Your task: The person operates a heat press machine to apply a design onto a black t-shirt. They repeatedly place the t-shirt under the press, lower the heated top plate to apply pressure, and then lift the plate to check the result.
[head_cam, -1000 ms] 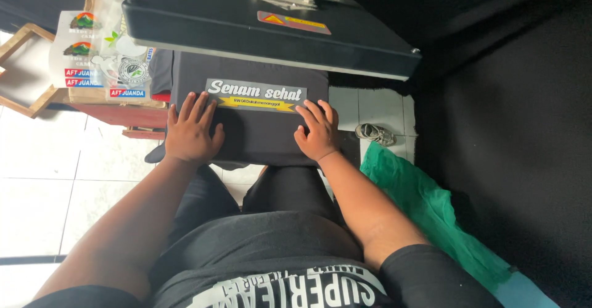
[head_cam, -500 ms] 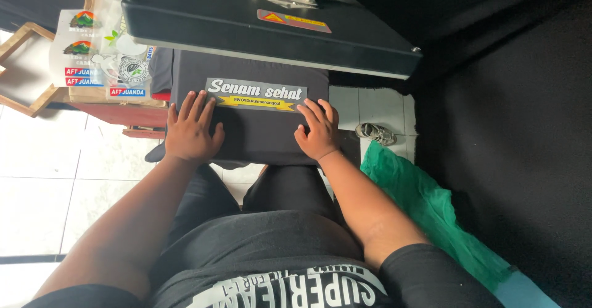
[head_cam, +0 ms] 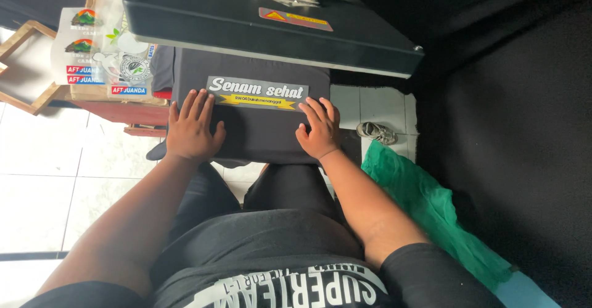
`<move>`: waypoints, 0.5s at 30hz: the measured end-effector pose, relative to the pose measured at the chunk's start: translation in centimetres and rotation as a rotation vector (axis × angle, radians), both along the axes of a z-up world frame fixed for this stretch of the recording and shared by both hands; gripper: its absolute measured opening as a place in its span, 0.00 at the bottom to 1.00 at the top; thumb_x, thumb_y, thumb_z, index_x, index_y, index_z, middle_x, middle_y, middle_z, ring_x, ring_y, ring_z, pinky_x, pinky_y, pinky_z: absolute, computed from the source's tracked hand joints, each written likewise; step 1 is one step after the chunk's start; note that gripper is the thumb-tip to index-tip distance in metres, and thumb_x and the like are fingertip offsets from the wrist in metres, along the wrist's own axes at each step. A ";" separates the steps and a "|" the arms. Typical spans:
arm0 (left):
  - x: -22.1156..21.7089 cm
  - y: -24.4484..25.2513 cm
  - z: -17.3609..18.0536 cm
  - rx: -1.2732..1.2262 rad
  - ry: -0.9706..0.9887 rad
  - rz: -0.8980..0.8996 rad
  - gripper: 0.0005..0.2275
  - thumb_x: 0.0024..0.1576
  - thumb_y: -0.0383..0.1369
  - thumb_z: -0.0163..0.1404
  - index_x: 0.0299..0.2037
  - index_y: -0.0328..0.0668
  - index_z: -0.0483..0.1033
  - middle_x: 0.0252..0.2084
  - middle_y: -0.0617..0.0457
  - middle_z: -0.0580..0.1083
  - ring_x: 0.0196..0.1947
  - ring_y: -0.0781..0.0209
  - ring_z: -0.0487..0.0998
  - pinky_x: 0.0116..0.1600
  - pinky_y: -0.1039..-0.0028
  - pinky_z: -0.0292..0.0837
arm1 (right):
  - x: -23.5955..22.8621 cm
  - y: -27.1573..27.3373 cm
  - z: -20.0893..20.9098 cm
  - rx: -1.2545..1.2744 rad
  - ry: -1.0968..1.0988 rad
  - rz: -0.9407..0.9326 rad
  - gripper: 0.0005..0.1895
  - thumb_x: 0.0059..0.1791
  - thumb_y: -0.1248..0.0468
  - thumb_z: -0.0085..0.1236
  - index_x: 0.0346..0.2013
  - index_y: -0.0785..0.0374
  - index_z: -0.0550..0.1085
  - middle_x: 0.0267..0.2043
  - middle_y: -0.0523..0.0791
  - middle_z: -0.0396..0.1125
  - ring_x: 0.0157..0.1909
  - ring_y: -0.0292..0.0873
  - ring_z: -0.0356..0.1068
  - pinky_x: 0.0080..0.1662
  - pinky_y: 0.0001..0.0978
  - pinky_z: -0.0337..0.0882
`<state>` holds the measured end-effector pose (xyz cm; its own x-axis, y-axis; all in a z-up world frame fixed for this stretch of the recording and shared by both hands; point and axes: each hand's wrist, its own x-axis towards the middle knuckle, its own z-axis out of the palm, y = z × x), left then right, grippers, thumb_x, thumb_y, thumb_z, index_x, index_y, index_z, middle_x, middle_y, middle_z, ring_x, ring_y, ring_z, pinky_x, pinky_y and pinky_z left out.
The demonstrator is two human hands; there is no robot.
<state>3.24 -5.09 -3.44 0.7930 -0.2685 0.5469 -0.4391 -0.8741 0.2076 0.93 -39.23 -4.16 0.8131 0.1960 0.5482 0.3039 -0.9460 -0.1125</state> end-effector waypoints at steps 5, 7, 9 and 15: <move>0.0 -0.1 0.1 0.011 -0.009 0.007 0.27 0.53 0.43 0.54 0.63 0.39 0.76 0.65 0.44 0.74 0.69 0.47 0.70 0.66 0.44 0.61 | 0.2 -0.3 -0.5 -0.001 -0.027 0.002 0.29 0.38 0.58 0.56 0.55 0.47 0.75 0.61 0.39 0.68 0.66 0.49 0.60 0.63 0.50 0.60; 0.3 0.0 -0.2 0.016 -0.016 0.006 0.27 0.53 0.43 0.54 0.62 0.39 0.77 0.65 0.43 0.74 0.69 0.46 0.70 0.65 0.43 0.61 | 0.4 -0.3 -0.4 0.002 -0.020 0.006 0.28 0.39 0.58 0.56 0.55 0.47 0.75 0.61 0.38 0.67 0.66 0.49 0.59 0.62 0.50 0.60; 0.1 0.0 -0.3 0.020 -0.029 0.008 0.27 0.53 0.43 0.54 0.62 0.38 0.77 0.65 0.43 0.74 0.69 0.46 0.70 0.65 0.43 0.61 | 0.3 -0.2 -0.4 0.004 -0.020 0.011 0.28 0.39 0.58 0.56 0.55 0.47 0.75 0.61 0.38 0.67 0.66 0.49 0.59 0.62 0.50 0.59; 0.2 0.1 -0.4 0.019 -0.004 0.008 0.28 0.53 0.44 0.53 0.63 0.37 0.76 0.66 0.43 0.73 0.69 0.46 0.69 0.66 0.43 0.61 | 0.4 -0.3 -0.4 0.000 -0.018 0.022 0.28 0.39 0.57 0.56 0.55 0.48 0.76 0.62 0.38 0.67 0.66 0.49 0.60 0.62 0.49 0.61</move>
